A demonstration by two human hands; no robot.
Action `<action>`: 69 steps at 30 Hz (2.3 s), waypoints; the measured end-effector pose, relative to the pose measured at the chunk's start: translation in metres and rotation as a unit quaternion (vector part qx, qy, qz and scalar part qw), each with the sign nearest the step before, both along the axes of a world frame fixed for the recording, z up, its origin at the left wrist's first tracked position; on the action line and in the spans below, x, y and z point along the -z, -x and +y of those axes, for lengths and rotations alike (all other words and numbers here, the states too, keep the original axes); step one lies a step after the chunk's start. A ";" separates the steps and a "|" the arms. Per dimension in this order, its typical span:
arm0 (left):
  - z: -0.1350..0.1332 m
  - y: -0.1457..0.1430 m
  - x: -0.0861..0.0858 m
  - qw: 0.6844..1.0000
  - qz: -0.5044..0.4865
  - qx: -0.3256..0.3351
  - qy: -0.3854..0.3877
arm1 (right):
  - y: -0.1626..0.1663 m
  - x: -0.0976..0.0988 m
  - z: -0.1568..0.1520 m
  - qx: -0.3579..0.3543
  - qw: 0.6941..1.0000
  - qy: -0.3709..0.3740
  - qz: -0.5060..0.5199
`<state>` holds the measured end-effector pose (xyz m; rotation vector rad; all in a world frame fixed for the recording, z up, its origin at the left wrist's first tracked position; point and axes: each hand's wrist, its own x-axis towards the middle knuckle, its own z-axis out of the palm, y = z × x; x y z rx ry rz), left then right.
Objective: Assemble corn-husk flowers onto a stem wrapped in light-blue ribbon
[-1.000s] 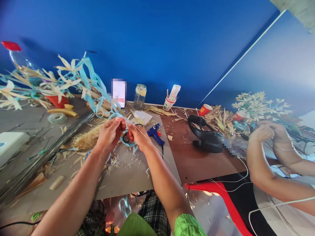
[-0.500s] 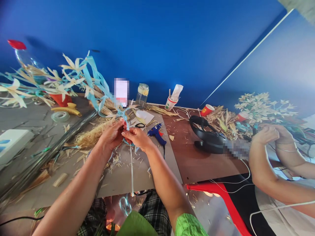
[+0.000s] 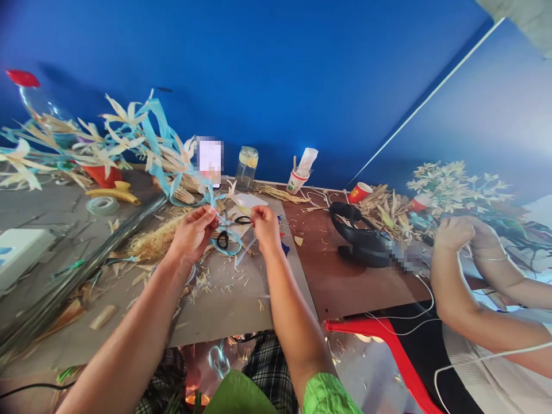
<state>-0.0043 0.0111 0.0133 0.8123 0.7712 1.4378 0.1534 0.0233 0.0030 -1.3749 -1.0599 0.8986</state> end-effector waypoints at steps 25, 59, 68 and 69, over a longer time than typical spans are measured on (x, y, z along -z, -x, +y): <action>-0.001 -0.003 0.007 0.992 0.109 -0.009 -0.063 | 0.027 -0.006 -0.020 -0.212 0.975 -0.007 -0.063; 0.000 -0.003 0.010 0.983 0.172 -0.047 -0.050 | 0.026 0.006 -0.009 -0.217 0.959 0.089 0.162; 0.000 -0.002 0.008 0.973 0.213 -0.069 -0.052 | 0.030 -0.003 -0.018 -0.196 0.980 -0.002 0.027; 0.000 -0.002 0.009 0.972 0.217 -0.072 -0.055 | 0.031 -0.003 -0.018 -0.188 0.982 -0.003 0.013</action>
